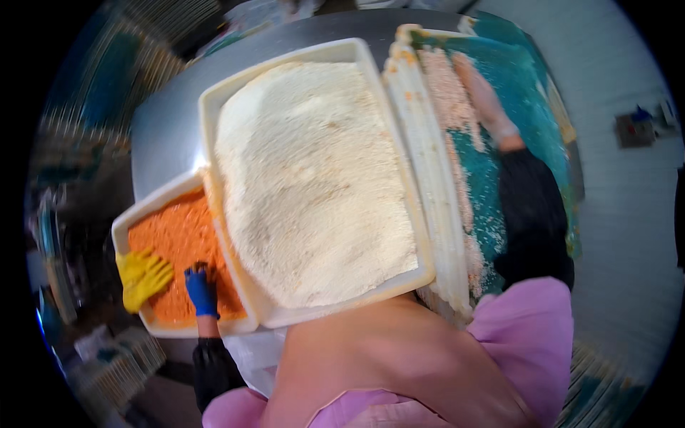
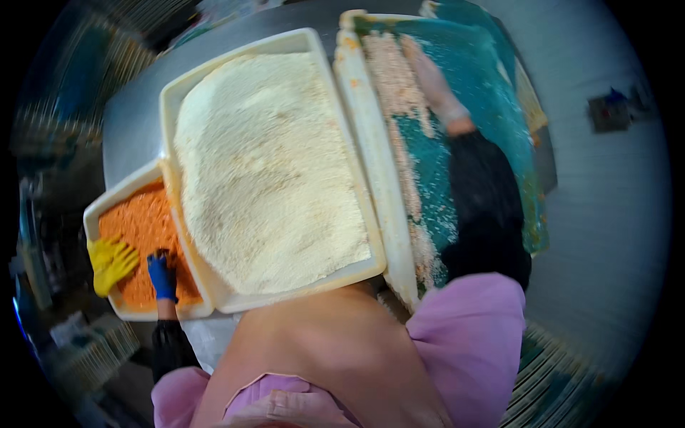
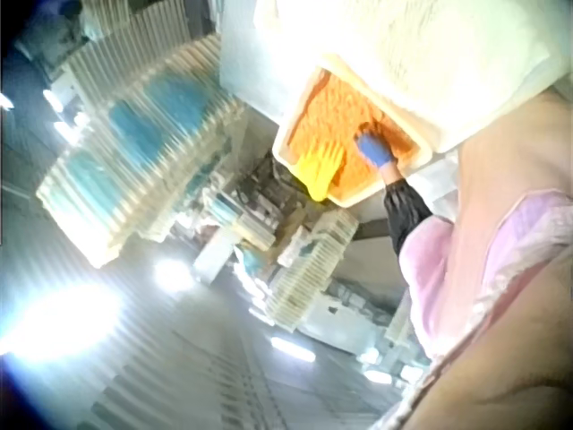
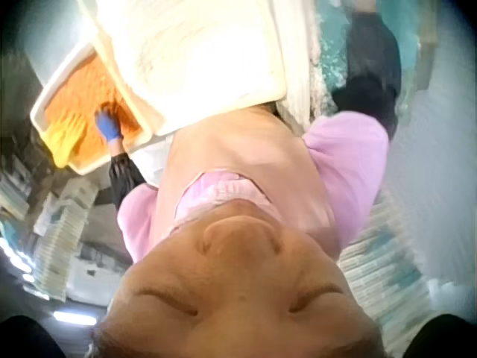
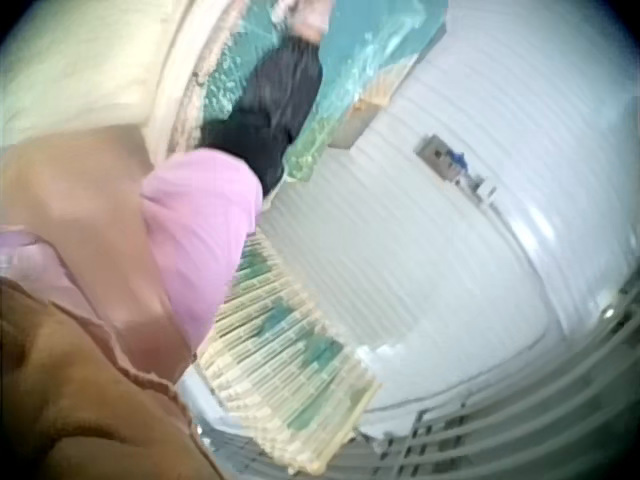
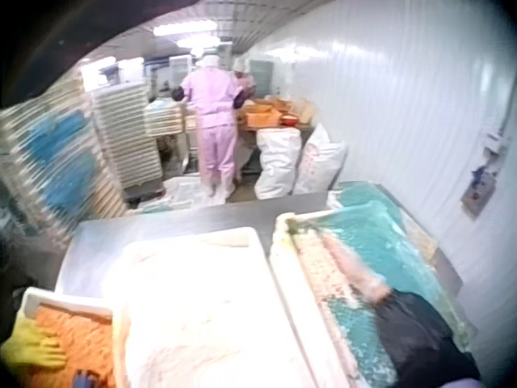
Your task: The person repeatedly picks up orange fish fillets, coats them in white flour, and places them into a green tray. The process is repeated for multiple fillets in a continuous sequence.
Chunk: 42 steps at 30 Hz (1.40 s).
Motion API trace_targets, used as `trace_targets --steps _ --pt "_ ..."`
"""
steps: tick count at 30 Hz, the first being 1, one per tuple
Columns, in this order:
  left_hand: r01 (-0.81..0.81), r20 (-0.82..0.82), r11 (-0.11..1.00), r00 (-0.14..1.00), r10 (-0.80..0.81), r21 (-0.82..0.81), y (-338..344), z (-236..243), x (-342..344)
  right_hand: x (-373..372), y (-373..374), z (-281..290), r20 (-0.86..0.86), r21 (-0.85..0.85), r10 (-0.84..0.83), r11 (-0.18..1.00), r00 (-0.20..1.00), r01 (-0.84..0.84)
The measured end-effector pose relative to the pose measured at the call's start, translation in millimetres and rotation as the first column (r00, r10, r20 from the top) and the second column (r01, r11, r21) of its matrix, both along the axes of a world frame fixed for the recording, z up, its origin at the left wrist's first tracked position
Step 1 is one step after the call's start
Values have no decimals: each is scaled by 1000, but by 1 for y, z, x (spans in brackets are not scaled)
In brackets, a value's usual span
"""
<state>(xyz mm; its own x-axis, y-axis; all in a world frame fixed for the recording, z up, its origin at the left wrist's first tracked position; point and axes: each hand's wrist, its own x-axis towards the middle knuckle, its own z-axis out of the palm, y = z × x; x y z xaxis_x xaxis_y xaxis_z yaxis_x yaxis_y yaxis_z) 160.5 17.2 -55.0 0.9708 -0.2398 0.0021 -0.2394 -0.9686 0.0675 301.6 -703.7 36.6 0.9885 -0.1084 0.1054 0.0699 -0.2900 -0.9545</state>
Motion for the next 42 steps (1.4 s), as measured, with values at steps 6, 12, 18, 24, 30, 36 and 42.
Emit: trace_targets --steps 6,12,18,24,30,36,42 --pt "-249 -44 967 968 247 -43 -23 -2 14 -110 120 60 -46 41 -17 999 999 19" --pt "-492 -268 717 870 413 -494 1 -13 12 -195 194 78 -70 60 223 974 972 -219" --pt "-377 11 864 915 403 -333 44 -14 3 -227 254 74 -94 176 261 954 961 -242" --pt "18 48 1000 999 -19 18 -24 -8 3 -228 303 47 -73 246 405 893 911 -377" --pt "-275 -170 809 961 218 -519 20 -8 10 -218 329 12 -160 187 567 821 808 -539" --pt "-466 -389 716 875 287 -520 47 34 42 -232 331 -54 -308 -451 438 714 845 -535" --pt "-629 -568 445 774 279 -638 31 38 54 -246 286 -61 -588 -451 173 741 790 -498"
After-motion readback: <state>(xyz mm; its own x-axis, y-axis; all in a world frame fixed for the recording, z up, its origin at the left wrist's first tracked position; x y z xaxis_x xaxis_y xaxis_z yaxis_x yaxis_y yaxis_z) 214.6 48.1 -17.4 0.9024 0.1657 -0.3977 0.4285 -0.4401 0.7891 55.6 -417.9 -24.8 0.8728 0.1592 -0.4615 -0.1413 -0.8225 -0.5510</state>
